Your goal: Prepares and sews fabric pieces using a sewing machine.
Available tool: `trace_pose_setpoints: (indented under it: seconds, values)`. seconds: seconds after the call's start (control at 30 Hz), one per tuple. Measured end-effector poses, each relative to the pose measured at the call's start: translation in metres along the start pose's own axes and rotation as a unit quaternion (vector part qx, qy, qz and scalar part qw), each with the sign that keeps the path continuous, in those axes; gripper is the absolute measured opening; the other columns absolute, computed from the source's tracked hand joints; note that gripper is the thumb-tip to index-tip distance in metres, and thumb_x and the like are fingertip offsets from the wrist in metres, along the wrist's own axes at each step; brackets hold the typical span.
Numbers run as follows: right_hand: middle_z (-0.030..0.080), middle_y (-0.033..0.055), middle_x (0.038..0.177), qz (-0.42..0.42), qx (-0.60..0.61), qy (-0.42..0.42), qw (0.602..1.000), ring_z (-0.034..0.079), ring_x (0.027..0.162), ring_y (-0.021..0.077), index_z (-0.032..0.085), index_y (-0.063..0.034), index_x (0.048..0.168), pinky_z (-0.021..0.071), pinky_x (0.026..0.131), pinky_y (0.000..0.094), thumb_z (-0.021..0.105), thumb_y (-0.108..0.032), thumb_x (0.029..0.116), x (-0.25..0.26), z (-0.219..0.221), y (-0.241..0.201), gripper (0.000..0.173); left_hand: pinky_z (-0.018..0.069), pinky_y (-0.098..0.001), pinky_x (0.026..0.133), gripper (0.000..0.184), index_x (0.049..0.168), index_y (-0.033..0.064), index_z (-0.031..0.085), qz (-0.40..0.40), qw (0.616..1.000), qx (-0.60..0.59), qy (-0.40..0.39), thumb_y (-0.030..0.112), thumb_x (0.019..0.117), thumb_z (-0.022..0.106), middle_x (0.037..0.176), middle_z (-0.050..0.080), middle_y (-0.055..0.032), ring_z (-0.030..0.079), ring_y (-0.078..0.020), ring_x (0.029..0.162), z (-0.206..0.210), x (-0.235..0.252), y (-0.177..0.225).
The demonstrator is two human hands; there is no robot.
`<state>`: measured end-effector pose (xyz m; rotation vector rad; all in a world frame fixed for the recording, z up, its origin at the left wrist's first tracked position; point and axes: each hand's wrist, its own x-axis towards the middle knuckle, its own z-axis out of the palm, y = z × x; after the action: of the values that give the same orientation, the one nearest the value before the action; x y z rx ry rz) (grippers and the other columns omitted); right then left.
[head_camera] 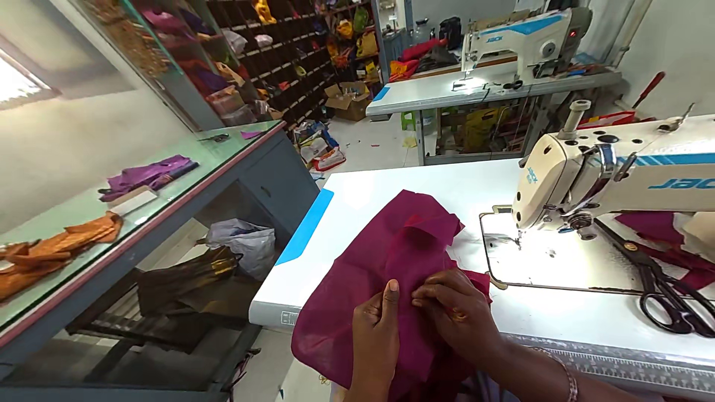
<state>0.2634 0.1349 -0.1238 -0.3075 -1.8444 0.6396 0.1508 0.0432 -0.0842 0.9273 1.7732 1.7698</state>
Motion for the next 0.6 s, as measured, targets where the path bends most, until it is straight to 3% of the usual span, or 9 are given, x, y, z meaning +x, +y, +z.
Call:
trace_pose_setpoints:
  seconds: [0.23,0.37,0.43,0.53,0.6]
  values:
    - [0.059,0.0026,0.095,0.270,0.026,-0.160,0.949,0.058,0.096,0.0111,0.064,-0.0073,0.094,0.0487,0.087,0.0275,0.051,-0.018,0.1047,0.012,-0.014,-0.020,0.019,0.0403,-0.0159,0.049,0.037,0.065,0.0096,0.063,0.023,0.999,0.027,-0.003,0.013,0.1017,0.057,0.054,0.052,0.0076,0.047,0.0015,0.048,0.005,-0.001,-0.009]
    - [0.057,0.0059,0.091,0.385,0.076,-0.114,0.912,0.056,0.082,0.0121,0.060,-0.0030,0.097,0.0469,0.075,0.0314,0.045,-0.014,0.1082,0.016,-0.025,-0.010,0.021,0.0412,-0.0161,0.048,0.037,0.066,0.0090,0.065,-0.003,1.000,0.005,0.017,0.012,0.1020,0.057,0.054,0.052,0.0069,0.049,0.0014,0.048,0.008,0.000,-0.007]
    - [0.055,0.0028,0.083,0.425,0.110,-0.060,0.897,0.054,0.073,0.0093,0.058,-0.0055,0.099,0.0448,0.067,0.0269,0.046,-0.015,0.1085,0.014,-0.027,-0.001,0.018,0.0420,-0.0166,0.049,0.038,0.065,0.0085,0.063,-0.024,0.999,-0.009,0.025,0.011,0.1025,0.056,0.054,0.053,0.0058,0.050,0.0001,0.049,0.007,0.002,-0.005]
    - [0.061,0.0010,0.085,0.419,0.164,-0.001,0.893,0.058,0.069,0.0064,0.060,-0.0070,0.109,0.0474,0.063,0.0203,0.056,-0.010,0.1042,0.009,-0.027,0.001,0.007,0.0445,-0.0168,0.051,0.038,0.066,0.0070,0.065,-0.039,0.999,-0.018,0.032,0.010,0.1026,0.056,0.056,0.057,0.0036,0.053,-0.0011,0.051,0.008,0.004,-0.006]
    - [0.064,0.0013,0.088,0.397,0.186,0.010,0.899,0.060,0.070,0.0063,0.060,-0.0078,0.114,0.0504,0.064,0.0198,0.060,-0.007,0.1003,0.005,-0.026,-0.001,0.014,0.0440,-0.0167,0.051,0.038,0.065,0.0069,0.065,-0.043,0.998,-0.018,0.041,0.009,0.1024,0.057,0.056,0.056,0.0031,0.053,-0.0013,0.051,0.008,0.005,-0.006]
